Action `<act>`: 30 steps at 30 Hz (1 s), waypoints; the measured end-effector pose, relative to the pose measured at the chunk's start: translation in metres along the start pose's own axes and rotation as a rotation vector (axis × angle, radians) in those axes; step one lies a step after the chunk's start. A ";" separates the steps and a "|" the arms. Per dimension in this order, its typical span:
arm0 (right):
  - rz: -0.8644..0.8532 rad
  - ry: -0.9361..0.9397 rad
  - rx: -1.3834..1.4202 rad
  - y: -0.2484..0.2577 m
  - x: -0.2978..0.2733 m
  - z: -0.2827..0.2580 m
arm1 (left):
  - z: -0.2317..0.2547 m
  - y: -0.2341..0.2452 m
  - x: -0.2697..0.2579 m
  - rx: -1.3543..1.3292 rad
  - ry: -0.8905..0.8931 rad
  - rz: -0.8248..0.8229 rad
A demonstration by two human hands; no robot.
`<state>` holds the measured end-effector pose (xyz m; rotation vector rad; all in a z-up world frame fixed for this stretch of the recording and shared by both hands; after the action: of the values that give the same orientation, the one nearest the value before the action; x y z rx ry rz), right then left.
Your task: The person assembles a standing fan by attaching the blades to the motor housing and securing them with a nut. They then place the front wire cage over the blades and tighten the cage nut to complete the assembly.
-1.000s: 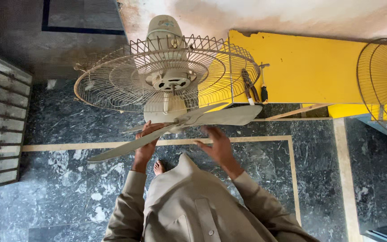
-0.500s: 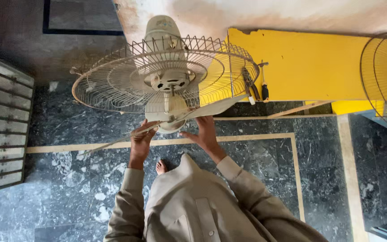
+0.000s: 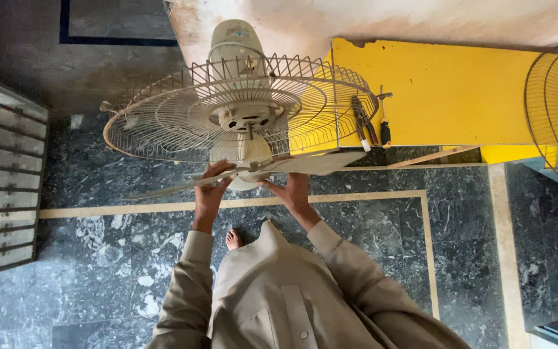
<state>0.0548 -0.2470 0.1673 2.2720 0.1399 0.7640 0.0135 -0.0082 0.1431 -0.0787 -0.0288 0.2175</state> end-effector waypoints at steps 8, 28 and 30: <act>-0.071 -0.093 0.053 -0.022 0.007 0.026 | -0.046 0.003 0.025 -0.075 0.166 0.080; -0.061 -0.128 0.052 -0.049 0.021 0.057 | -0.035 -0.003 0.057 -0.058 0.192 0.081; -0.060 -0.145 0.043 -0.052 0.023 0.062 | -0.036 -0.004 0.064 -0.054 0.224 0.079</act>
<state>0.1147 -0.2393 0.1083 2.3442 0.1567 0.5676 0.0786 -0.0004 0.1084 -0.1579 0.1913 0.2857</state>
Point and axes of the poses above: each hand's wrist, its own x-axis towards the middle knuckle, its own y-axis out of the back of the hand, z = x × y, the point moved 2 cm from there along x, towards the middle knuckle, and after that the axes turned 5 degrees about y, right-handed, at the moved point
